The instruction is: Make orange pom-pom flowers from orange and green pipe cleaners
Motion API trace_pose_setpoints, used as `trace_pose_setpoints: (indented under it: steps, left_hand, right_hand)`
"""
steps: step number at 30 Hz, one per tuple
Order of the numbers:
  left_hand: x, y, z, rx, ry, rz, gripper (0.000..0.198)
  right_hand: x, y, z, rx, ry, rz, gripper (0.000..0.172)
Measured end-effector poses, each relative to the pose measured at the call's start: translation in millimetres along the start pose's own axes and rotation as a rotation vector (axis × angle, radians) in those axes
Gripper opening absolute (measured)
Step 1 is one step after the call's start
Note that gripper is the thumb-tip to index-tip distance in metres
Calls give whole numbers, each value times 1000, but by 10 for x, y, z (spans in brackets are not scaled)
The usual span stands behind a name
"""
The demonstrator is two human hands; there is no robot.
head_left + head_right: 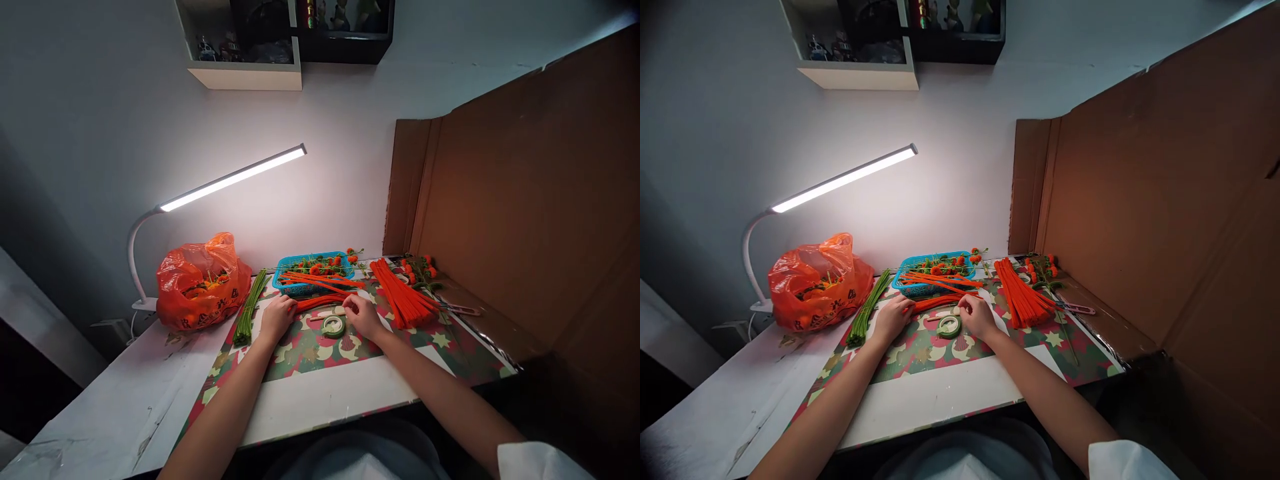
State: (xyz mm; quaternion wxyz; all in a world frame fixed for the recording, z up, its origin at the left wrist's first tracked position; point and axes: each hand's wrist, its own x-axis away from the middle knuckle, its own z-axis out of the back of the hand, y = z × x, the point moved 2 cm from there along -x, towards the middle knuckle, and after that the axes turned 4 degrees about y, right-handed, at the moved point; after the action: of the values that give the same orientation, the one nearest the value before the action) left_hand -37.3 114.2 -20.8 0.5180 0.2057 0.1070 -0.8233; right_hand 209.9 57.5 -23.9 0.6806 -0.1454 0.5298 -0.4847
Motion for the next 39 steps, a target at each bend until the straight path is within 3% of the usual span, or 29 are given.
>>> trace_pose_setpoints:
  steps: [8,17,20,26,32,39]
  left_hand:
    - [14,12,-7,27,-56,-27,27]
    - [23,12,97,19,133,59,24]
    - [34,13,125,20,165,70,22]
    - [40,9,82,41,152,108,25]
    - [58,4,125,97,232,169,24]
    - [137,60,250,195,403,224,23]
  right_hand:
    - [11,-11,-10,11,-43,26,13]
    - [33,-4,-22,59,-126,57,14]
    - [67,-63,-37,78,-223,123,9]
    - [109,-157,-23,133,-433,207,27]
    - [95,-125,13,200,-438,173,11]
    - [92,-140,-5,221,-414,153,13]
